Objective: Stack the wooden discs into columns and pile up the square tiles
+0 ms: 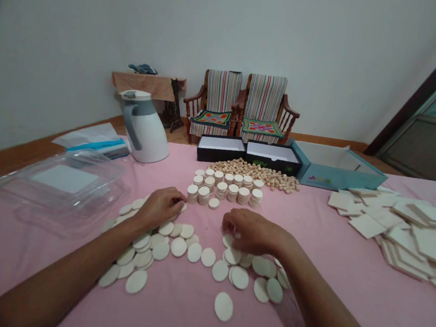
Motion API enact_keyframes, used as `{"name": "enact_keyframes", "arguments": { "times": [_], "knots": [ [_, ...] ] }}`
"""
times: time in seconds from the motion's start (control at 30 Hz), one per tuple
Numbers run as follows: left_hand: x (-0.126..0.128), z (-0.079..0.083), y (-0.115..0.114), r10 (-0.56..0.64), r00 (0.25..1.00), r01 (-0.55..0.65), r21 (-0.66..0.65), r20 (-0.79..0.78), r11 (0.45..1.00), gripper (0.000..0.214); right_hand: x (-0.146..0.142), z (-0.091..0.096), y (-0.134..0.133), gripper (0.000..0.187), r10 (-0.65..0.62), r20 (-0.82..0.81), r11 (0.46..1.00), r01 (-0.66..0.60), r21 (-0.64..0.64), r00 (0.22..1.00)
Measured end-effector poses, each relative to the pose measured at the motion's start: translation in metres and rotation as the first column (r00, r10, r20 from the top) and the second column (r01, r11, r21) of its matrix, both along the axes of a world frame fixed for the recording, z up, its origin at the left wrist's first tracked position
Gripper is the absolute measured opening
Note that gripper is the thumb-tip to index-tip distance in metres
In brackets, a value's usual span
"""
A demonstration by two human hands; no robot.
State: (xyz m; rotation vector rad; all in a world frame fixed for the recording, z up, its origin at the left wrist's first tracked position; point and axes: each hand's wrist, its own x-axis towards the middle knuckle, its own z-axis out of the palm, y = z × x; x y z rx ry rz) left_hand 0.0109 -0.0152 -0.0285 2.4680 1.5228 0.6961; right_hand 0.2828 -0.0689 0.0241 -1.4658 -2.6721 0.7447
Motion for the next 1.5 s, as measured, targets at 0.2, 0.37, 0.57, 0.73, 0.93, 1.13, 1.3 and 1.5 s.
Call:
{"name": "enact_keyframes", "arguments": {
  "times": [0.2,0.37,0.57,0.73,0.93,1.13,1.3,1.5],
  "knots": [
    [-0.001,0.001,0.0,0.016,1.0,-0.016,-0.012,-0.015,1.0,0.02,-0.008,-0.007,-0.007,0.034,0.104,0.087,0.99,-0.112,0.091,0.991],
    [-0.001,0.002,-0.001,0.005,1.0,-0.005,-0.007,-0.007,1.0,0.02,-0.012,-0.011,-0.008,0.035,0.129,0.111,0.979,-0.145,0.143,0.985],
    [0.0,0.003,-0.002,0.005,1.0,-0.005,-0.004,-0.01,1.0,0.02,-0.028,-0.02,0.001,0.02,-0.063,-0.031,0.957,0.069,0.281,0.998],
    [0.0,0.003,-0.002,0.012,1.0,-0.012,-0.016,-0.009,1.0,0.019,-0.028,-0.025,0.007,0.03,-0.081,-0.123,0.964,0.109,0.244,0.989],
    [0.0,0.002,-0.001,0.009,1.0,-0.009,-0.018,-0.009,1.0,0.019,-0.027,-0.03,0.013,0.016,-0.095,-0.138,0.96,0.128,0.25,0.986],
    [0.0,0.002,-0.001,0.01,1.0,-0.01,-0.011,-0.004,1.0,0.019,-0.038,-0.022,0.024,0.019,-0.28,-0.156,0.865,0.32,0.387,0.947],
    [0.0,0.002,-0.002,0.013,1.0,-0.013,-0.016,0.003,1.0,0.02,-0.05,-0.022,0.031,0.016,-0.298,-0.05,0.863,0.292,0.413,0.953],
    [0.0,0.001,-0.002,0.007,1.0,-0.007,-0.018,0.017,1.0,0.02,-0.052,-0.027,0.034,0.015,-0.287,-0.052,0.863,0.282,0.42,0.957]
  ]
}}
